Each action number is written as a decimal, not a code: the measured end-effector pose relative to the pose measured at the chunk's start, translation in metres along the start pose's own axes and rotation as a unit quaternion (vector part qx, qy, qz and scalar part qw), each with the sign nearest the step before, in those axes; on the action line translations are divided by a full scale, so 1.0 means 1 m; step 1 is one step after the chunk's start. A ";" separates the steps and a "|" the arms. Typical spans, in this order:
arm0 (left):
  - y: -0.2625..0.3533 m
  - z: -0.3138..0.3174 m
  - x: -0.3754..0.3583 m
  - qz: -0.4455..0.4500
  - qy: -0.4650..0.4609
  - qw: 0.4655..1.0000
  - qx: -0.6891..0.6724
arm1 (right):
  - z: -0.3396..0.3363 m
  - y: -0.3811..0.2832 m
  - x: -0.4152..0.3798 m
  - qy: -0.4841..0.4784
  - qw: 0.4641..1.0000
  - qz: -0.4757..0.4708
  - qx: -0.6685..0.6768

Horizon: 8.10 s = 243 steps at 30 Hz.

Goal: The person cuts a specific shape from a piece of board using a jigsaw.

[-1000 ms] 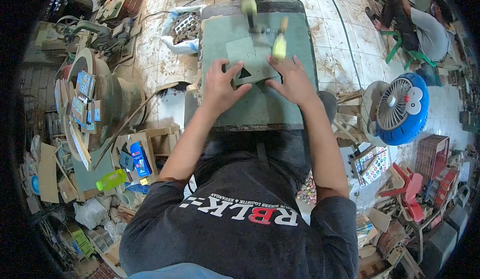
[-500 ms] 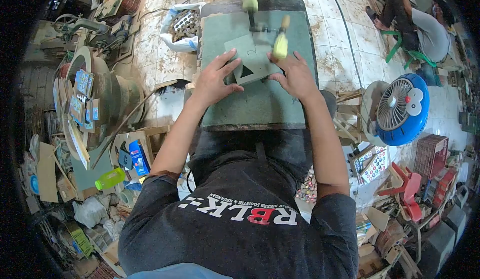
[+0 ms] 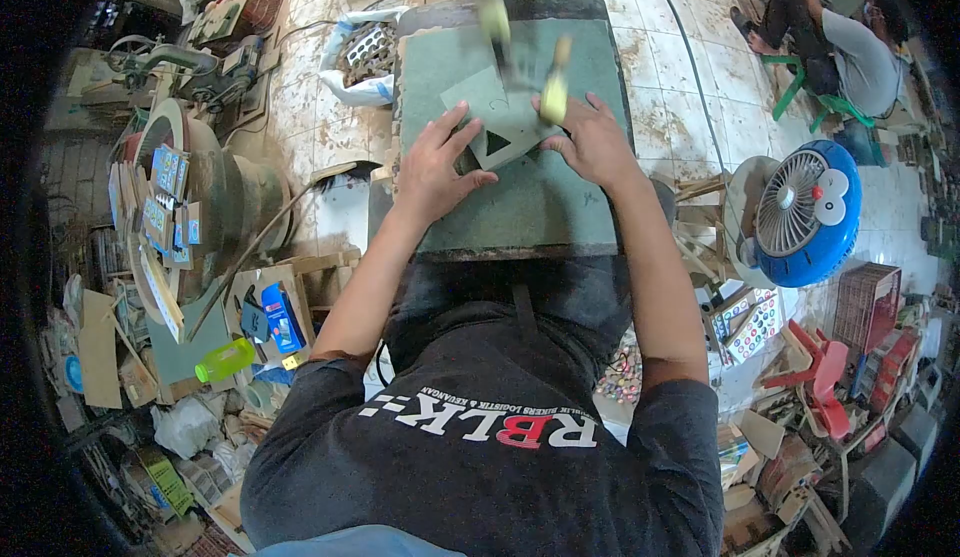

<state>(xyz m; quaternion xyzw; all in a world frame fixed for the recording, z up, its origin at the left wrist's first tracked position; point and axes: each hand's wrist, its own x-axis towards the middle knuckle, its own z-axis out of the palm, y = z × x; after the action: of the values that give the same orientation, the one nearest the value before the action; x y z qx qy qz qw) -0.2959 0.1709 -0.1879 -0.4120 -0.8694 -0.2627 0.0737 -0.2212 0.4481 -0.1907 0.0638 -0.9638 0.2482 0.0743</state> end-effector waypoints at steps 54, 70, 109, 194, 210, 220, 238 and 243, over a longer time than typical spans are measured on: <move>0.001 0.002 0.010 -0.049 0.034 0.998 0.007 | 0.012 -0.077 -0.019 0.031 0.991 0.127 0.005; -0.014 -0.003 0.018 0.001 0.018 1.000 0.020 | 0.011 -0.057 -0.004 -0.012 0.985 0.172 0.014; -0.015 0.000 0.014 0.006 0.003 0.999 -0.048 | 0.004 -0.033 -0.005 -0.008 0.996 0.083 -0.011; 0.005 -0.005 0.009 -0.038 0.008 0.999 0.026 | 0.013 -0.012 0.011 0.048 0.998 0.030 0.011; 0.024 -0.003 0.006 -0.086 0.035 0.995 0.036 | -0.007 -0.059 -0.009 -0.021 0.993 0.117 0.025; -0.012 -0.011 0.021 0.013 -0.038 0.999 -0.010 | 0.022 -0.066 -0.013 0.043 0.991 0.121 0.033; 0.014 0.000 0.013 -0.046 0.012 0.999 0.018 | 0.009 -0.031 -0.003 -0.053 0.995 0.077 0.023; 0.022 0.004 0.011 -0.064 0.021 0.998 0.019 | 0.004 -0.027 0.001 -0.032 0.999 0.022 0.027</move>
<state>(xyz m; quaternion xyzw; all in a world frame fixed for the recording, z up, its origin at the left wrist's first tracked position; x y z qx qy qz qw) -0.2861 0.1924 -0.1787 -0.3484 -0.8969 -0.2592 0.0833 -0.2183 0.4222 -0.1816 0.0523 -0.9597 0.2738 0.0363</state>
